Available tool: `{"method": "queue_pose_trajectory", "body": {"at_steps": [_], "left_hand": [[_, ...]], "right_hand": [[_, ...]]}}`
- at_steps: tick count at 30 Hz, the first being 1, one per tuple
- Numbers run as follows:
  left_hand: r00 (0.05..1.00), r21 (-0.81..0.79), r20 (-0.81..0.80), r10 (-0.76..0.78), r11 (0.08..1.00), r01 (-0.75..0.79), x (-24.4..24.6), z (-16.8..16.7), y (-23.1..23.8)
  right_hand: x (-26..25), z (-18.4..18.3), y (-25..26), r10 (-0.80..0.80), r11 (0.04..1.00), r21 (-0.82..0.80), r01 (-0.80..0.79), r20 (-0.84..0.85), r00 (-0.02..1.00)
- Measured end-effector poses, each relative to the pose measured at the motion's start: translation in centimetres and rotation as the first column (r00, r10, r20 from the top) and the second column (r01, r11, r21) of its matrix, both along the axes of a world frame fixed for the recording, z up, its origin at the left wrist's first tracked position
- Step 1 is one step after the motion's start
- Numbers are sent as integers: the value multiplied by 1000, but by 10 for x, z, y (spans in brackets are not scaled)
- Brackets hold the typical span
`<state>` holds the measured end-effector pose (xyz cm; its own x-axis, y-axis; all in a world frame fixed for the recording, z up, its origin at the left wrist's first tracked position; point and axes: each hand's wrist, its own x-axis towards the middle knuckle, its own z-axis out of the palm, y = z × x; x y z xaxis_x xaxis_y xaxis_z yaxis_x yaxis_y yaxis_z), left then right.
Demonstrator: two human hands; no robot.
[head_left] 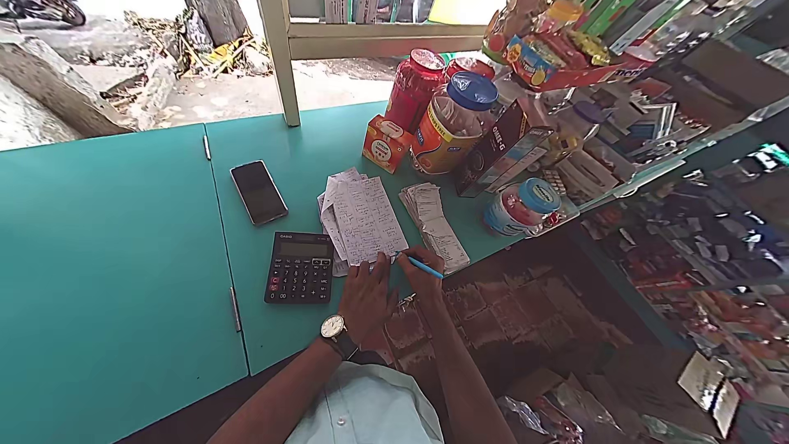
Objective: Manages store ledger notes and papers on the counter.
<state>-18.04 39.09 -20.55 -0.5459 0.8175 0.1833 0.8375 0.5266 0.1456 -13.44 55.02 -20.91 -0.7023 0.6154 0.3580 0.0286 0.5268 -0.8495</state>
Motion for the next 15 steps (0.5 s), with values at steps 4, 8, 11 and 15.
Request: {"method": "queue_pose_trajectory", "body": {"at_steps": [4,8,11,15], "left_hand": [[1000,-3,7,2,1000,-2,-1,1,0],[1000,-7,19,0,1000,1,0,2,0],[1000,-7,16,0,1000,0,0,2,0],[1000,-10,17,-3,1000,3,0,1,0]], "right_hand": [[-1,1,-1,-20,1000,11,20,21,1000],[0,0,0,-36,999,27,35,22,999],[0,0,-1,-40,999,30,40,26,999],[-1,0,0,-42,999,16,42,15,999]]}}
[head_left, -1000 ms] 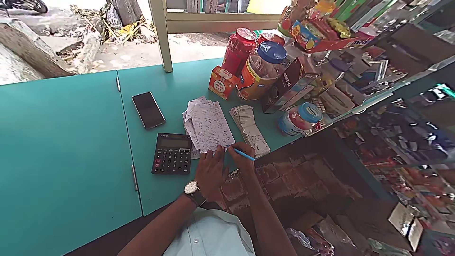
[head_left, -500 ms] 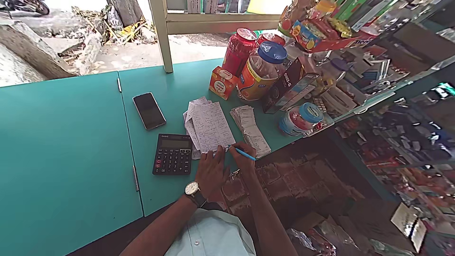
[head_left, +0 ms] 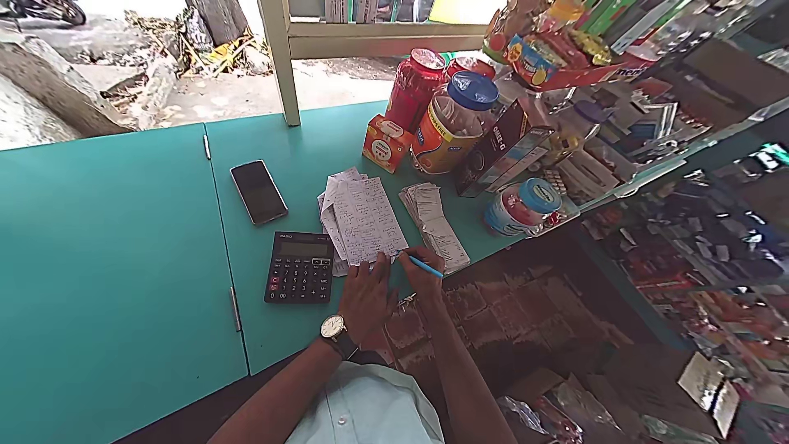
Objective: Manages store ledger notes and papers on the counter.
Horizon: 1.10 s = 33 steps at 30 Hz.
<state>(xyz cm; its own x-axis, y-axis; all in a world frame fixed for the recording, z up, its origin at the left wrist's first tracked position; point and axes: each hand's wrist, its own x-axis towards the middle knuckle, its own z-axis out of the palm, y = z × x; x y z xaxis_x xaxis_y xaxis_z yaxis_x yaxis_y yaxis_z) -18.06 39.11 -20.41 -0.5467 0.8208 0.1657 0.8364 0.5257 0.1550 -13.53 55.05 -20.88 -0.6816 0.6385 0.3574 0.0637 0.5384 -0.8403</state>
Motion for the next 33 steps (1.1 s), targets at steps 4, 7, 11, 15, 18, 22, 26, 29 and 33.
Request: {"method": "queue_pose_trajectory", "body": {"at_steps": [4,7,11,15,18,22,26,29,33], "left_hand": [[1000,-16,5,-2,1000,2,-1,0,0],[1000,-19,-8,-1,1000,1,-1,0,1],[1000,-15,-8,1,1000,-1,0,0,0],[1000,-16,-4,7,1000,-7,0,1,0],[1000,-10,-19,2,1000,-2,0,0,0],[1000,-4,-28,4,1000,-4,1,-1,0],[999,-23,-37,8,1000,-8,0,-1,-1],[1000,-22,-25,9,1000,-9,0,-1,0],[1000,-19,-12,18,1000,-18,0,-2,0]], "right_hand": [[-1,0,-1,-21,1000,3,21,7,1000],[0,1,-1,-28,1000,-2,28,14,1000],[0,2,-2,-29,1000,5,29,24,999],[0,2,-1,-31,1000,4,31,5,1000],[0,2,-2,-35,999,-9,35,22,999],[3,4,3,-56,997,-47,56,-1,998],[6,-1,12,-11,1000,-22,10,-19,1000],[6,-4,11,-27,999,39,27,3,1000],[5,-2,10,-28,1000,3,28,-12,1000]]}}
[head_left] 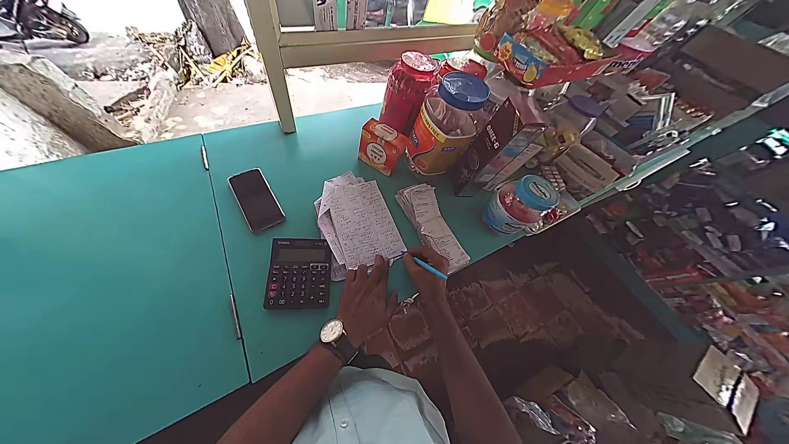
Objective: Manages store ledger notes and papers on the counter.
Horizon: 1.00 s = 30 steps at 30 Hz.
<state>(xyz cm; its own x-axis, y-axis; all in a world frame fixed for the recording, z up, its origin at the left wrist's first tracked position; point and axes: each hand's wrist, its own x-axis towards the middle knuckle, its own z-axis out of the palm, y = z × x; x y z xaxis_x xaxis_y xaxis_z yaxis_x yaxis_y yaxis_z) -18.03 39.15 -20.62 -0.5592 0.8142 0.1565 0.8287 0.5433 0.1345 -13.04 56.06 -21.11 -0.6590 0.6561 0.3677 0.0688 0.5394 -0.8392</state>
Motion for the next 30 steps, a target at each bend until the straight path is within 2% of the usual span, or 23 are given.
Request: {"method": "queue_pose_trajectory", "body": {"at_steps": [7,16,23,26,30], "left_hand": [[1000,-25,-5,15,1000,-15,2,5,5],[999,19,-38,22,1000,-21,1,1,6],[999,5,-31,16,1000,-16,2,2,6],[1000,1,-14,14,1000,-14,-1,4,6],[1000,9,27,6,1000,-6,1,4,6]], "right_hand": [[0,-1,0,-5,1000,14,5,2,1000],[-2,1,0,-39,999,7,39,34,999],[2,0,-4,-45,999,8,45,-43,998],[3,-2,-9,23,999,28,-20,-113,993],[4,-4,-11,67,995,80,-61,-71,995]]}}
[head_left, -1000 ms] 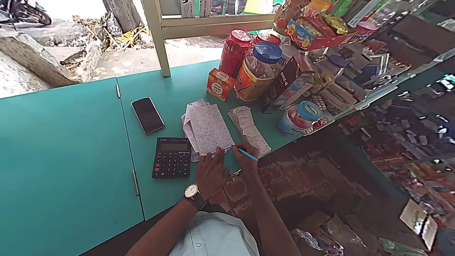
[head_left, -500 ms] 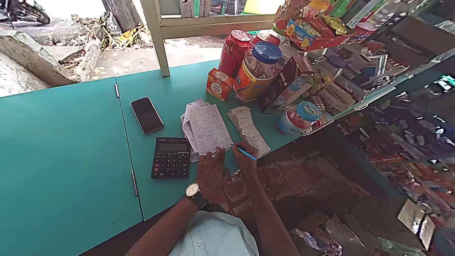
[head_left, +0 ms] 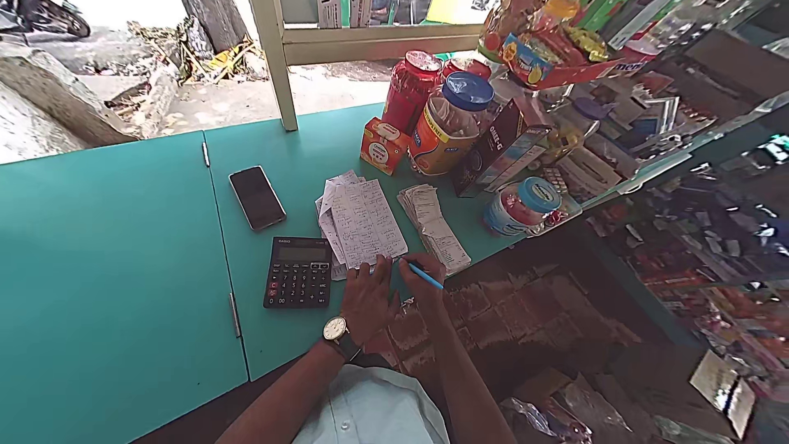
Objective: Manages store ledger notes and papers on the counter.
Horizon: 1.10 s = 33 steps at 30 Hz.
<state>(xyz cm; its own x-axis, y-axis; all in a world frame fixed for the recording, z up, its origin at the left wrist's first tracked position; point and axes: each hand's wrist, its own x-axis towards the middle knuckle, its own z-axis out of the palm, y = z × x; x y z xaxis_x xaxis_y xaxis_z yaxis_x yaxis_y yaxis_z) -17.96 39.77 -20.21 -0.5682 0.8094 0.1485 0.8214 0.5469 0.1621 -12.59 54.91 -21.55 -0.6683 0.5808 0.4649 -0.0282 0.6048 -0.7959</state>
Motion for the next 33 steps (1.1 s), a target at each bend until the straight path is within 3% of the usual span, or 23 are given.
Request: {"method": "queue_pose_trajectory", "body": {"at_steps": [33], "left_hand": [[999,-19,-34,-2,1000,2,-1,0,0]], "right_hand": [[-2,1,2,-86,996,20,85,54,995]]}}
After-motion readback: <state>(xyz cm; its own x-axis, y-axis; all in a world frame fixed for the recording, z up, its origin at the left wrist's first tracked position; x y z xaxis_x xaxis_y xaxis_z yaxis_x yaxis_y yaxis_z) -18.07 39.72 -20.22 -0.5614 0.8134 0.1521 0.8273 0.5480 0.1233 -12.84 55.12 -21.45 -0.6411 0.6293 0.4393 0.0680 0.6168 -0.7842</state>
